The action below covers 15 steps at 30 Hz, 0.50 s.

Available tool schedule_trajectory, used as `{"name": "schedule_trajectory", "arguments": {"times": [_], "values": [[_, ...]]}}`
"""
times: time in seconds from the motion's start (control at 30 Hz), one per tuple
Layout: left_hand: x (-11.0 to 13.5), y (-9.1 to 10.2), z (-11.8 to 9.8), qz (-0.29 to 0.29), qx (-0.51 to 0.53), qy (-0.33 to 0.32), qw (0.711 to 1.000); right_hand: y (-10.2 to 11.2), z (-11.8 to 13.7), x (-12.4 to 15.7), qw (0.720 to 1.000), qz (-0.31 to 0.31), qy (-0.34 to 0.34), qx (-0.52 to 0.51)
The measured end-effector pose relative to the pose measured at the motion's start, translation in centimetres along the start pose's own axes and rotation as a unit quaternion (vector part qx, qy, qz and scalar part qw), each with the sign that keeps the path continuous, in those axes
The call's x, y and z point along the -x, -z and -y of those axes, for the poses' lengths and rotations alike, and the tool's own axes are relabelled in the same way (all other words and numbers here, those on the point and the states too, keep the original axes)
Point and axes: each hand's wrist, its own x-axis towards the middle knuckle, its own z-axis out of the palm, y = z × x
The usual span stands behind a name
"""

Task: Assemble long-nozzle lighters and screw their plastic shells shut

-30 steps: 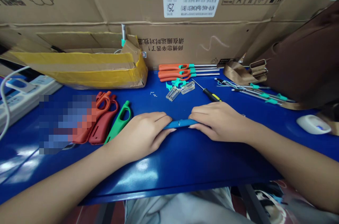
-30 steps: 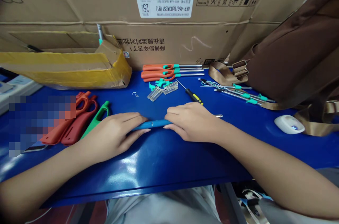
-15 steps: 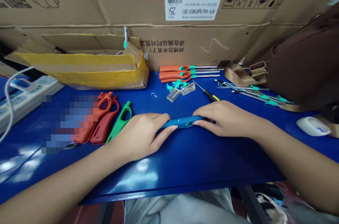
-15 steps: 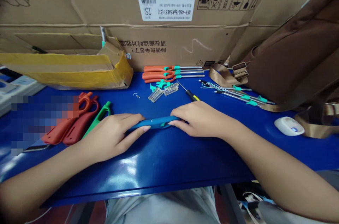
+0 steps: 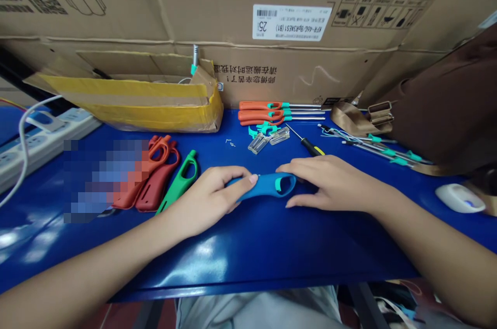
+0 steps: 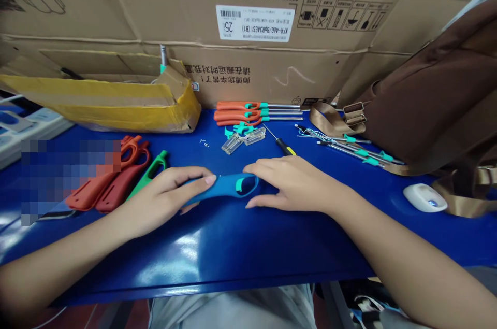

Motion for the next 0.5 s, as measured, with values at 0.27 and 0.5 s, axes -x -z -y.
{"name": "schedule_trajectory", "arguments": {"times": [0.27,0.5], "values": [[0.4,-0.1,0.7,-0.095,-0.259,-0.23,0.933,0.2,0.2,0.2,0.999,-0.008,0.03,0.011],[0.1,-0.6,1.3,-0.064,-0.319,-0.301,0.897,-0.3,0.7,0.0,0.998,-0.006,0.058,0.015]]}}
